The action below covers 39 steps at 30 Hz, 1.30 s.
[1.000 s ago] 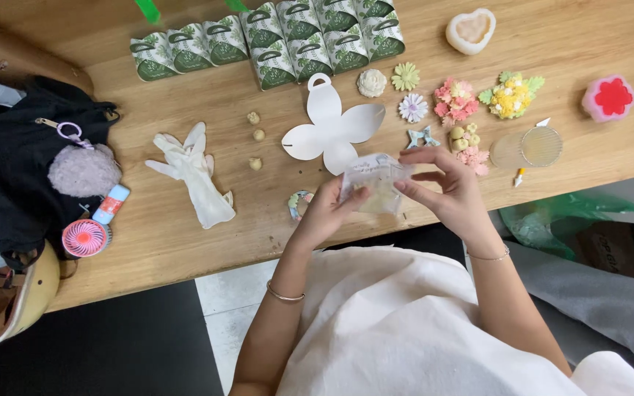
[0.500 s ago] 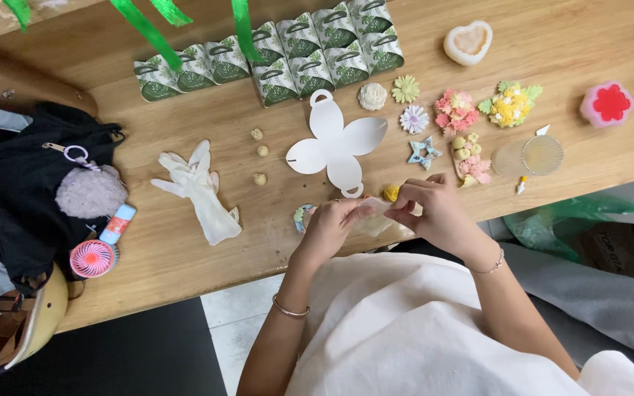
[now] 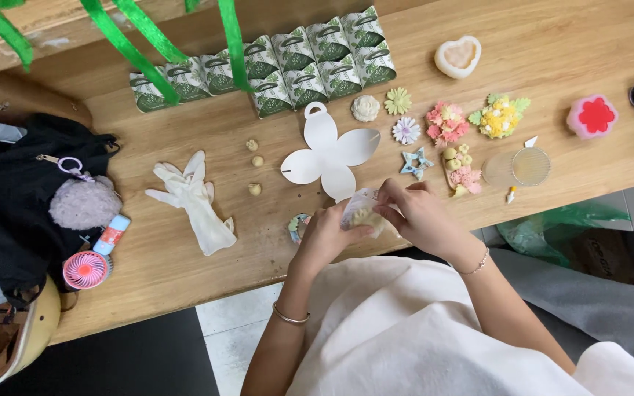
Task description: The user is packaging small decorative flower-shaped candles into small boxes.
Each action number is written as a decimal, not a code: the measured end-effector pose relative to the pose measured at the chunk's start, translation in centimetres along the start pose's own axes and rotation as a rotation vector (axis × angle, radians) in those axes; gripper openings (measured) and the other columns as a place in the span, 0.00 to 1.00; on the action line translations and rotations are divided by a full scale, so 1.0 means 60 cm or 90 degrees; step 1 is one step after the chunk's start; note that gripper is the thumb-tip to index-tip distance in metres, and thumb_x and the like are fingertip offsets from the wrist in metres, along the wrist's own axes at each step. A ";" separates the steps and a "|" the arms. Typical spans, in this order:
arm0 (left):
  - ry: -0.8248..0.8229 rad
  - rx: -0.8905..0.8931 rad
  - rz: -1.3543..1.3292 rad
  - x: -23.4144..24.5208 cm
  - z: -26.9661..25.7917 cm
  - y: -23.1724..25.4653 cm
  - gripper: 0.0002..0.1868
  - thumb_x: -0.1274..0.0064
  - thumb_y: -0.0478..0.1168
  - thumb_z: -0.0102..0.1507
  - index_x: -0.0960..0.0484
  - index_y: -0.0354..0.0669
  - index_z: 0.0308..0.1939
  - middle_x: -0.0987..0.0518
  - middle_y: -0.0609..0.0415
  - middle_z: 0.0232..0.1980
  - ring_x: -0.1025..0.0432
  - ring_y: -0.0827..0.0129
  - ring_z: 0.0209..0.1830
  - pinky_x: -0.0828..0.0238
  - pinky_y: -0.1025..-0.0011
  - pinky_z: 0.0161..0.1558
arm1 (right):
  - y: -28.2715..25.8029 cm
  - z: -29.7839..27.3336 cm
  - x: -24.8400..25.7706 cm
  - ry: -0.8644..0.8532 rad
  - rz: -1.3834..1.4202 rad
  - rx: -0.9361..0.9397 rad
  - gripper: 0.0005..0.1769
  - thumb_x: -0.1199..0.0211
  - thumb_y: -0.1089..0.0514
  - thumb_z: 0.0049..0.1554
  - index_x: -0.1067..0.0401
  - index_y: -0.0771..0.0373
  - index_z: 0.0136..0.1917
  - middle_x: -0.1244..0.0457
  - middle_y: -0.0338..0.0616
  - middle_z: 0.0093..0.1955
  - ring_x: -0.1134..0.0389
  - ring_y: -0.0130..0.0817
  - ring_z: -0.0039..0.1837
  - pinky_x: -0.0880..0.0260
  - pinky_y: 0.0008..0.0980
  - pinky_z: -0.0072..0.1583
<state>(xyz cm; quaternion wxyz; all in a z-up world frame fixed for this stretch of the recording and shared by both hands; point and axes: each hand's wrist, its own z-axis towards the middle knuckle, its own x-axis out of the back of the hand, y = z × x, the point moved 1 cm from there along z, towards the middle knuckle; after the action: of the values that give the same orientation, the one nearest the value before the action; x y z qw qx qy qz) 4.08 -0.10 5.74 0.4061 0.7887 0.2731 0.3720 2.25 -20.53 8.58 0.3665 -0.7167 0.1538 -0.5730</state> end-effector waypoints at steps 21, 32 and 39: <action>-0.005 -0.128 0.198 -0.006 0.029 0.009 0.15 0.34 0.42 0.58 0.18 0.39 0.44 0.17 0.45 0.41 0.21 0.50 0.39 0.27 0.55 0.40 | 0.014 -0.013 0.008 -0.078 0.012 -0.108 0.10 0.30 0.63 0.47 0.28 0.59 0.41 0.35 0.41 0.40 0.34 0.40 0.49 0.39 0.38 0.54; -0.102 -0.061 0.026 0.004 0.046 0.044 0.23 0.30 0.47 0.54 0.15 0.38 0.47 0.14 0.44 0.39 0.19 0.58 0.39 0.25 0.62 0.41 | -0.032 -0.015 0.090 0.068 0.130 -0.045 0.08 0.27 0.64 0.52 0.25 0.61 0.44 0.30 0.36 0.42 0.29 0.31 0.49 0.37 0.35 0.60; -0.130 -0.131 -0.206 -0.037 0.030 0.031 0.24 0.41 0.53 0.65 0.17 0.33 0.51 0.13 0.54 0.43 0.21 0.79 0.40 0.23 0.72 0.44 | -0.018 -0.023 0.127 0.182 0.358 -0.147 0.17 0.27 0.69 0.53 0.25 0.68 0.55 0.36 0.38 0.41 0.36 0.22 0.46 0.32 0.25 0.50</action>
<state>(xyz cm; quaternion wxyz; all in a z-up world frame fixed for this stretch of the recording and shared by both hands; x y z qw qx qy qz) 4.51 -3.47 5.82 0.5645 0.7225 0.3145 0.2460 3.02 -25.15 14.80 0.4015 -0.5951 0.4593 -0.5232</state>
